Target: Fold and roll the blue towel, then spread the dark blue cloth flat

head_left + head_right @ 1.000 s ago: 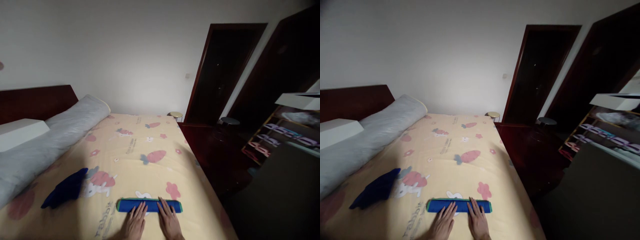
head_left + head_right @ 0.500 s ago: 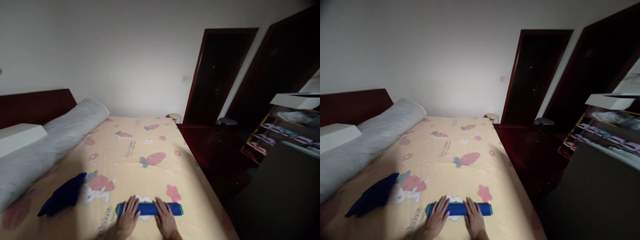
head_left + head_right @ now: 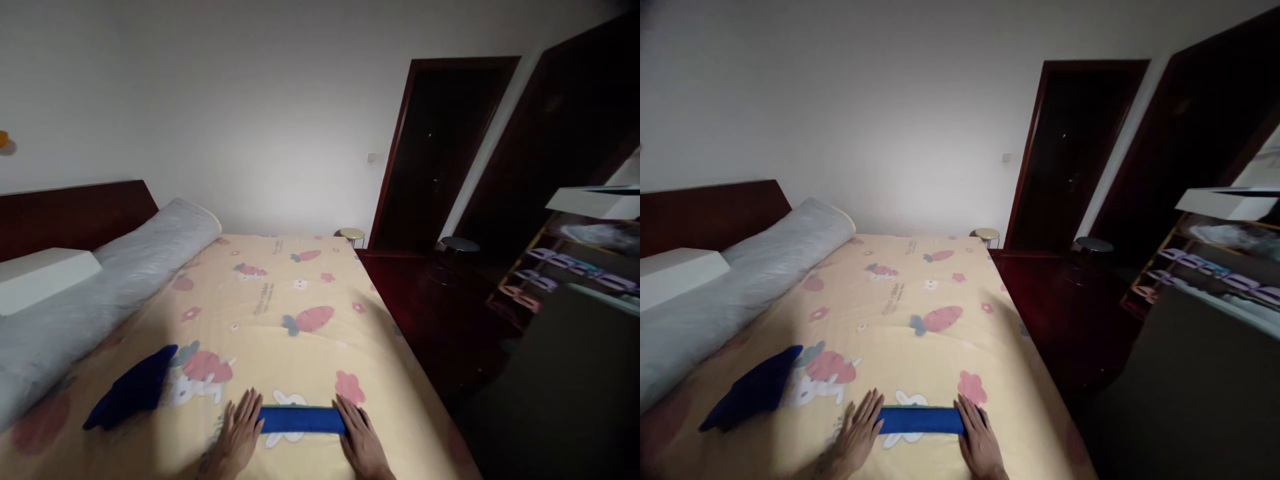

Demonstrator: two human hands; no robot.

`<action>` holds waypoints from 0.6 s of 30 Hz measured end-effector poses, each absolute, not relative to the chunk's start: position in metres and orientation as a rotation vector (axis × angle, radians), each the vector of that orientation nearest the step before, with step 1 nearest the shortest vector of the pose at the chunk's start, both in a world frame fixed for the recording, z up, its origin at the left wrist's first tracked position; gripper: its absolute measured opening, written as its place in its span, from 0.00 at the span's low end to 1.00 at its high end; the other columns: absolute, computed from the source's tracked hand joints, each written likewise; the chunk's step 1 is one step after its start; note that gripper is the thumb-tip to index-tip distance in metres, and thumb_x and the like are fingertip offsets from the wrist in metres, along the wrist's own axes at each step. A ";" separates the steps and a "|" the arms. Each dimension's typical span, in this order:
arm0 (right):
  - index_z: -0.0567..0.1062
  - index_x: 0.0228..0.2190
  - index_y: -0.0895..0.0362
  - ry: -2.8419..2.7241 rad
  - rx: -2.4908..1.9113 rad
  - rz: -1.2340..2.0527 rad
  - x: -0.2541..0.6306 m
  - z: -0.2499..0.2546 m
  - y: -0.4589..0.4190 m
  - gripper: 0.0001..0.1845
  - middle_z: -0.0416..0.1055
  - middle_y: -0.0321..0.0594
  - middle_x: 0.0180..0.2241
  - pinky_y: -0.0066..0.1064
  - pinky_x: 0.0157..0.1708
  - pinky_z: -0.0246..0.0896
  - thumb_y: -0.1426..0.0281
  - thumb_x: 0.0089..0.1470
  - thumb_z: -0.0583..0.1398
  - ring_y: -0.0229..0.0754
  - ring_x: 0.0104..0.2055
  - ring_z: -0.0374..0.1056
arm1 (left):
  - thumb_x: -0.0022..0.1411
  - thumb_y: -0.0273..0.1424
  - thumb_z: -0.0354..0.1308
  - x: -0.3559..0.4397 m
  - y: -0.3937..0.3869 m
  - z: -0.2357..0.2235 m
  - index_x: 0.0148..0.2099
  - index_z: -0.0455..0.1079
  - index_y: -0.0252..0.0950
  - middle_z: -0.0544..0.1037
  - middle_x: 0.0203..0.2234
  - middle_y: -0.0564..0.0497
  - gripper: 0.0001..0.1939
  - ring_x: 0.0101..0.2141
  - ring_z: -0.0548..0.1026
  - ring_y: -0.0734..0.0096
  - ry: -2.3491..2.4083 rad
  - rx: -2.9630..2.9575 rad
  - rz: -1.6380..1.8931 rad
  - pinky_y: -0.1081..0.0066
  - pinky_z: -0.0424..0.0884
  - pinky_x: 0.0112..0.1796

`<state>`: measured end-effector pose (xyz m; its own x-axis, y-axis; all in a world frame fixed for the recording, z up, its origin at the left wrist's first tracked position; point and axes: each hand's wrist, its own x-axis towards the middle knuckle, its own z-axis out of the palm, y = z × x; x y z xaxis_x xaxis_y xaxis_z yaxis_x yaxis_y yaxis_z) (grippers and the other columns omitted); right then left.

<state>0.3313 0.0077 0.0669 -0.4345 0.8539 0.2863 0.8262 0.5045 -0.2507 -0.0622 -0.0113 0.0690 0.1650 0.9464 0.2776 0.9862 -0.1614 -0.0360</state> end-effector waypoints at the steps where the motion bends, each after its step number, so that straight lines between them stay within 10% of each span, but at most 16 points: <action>1: 0.43 0.66 0.47 -2.331 -1.436 0.034 0.334 0.064 0.004 0.35 0.50 0.40 0.67 0.47 0.62 0.53 0.63 0.62 0.49 0.50 0.67 0.53 | 0.68 0.36 0.43 -0.058 -0.015 0.071 0.69 0.42 0.53 0.60 0.66 0.54 0.29 0.64 0.60 0.61 -1.808 -2.217 -0.324 0.49 0.57 0.60; 8: 0.42 0.67 0.50 -2.377 -1.345 -0.136 0.346 0.049 -0.005 0.37 0.52 0.40 0.66 0.42 0.61 0.57 0.71 0.60 0.49 0.48 0.66 0.55 | 0.67 0.36 0.46 -0.033 -0.032 0.078 0.70 0.36 0.45 0.61 0.65 0.56 0.35 0.61 0.65 0.72 -1.469 -2.369 -0.390 0.71 0.63 0.55; 18: 0.51 0.65 0.44 -2.389 -1.416 0.460 0.355 0.063 0.015 0.32 0.51 0.40 0.67 0.52 0.63 0.51 0.64 0.61 0.49 0.51 0.68 0.49 | 0.66 0.38 0.47 -0.038 -0.011 0.044 0.68 0.31 0.52 0.56 0.66 0.58 0.36 0.63 0.63 0.64 -1.816 -2.553 -0.261 0.60 0.65 0.57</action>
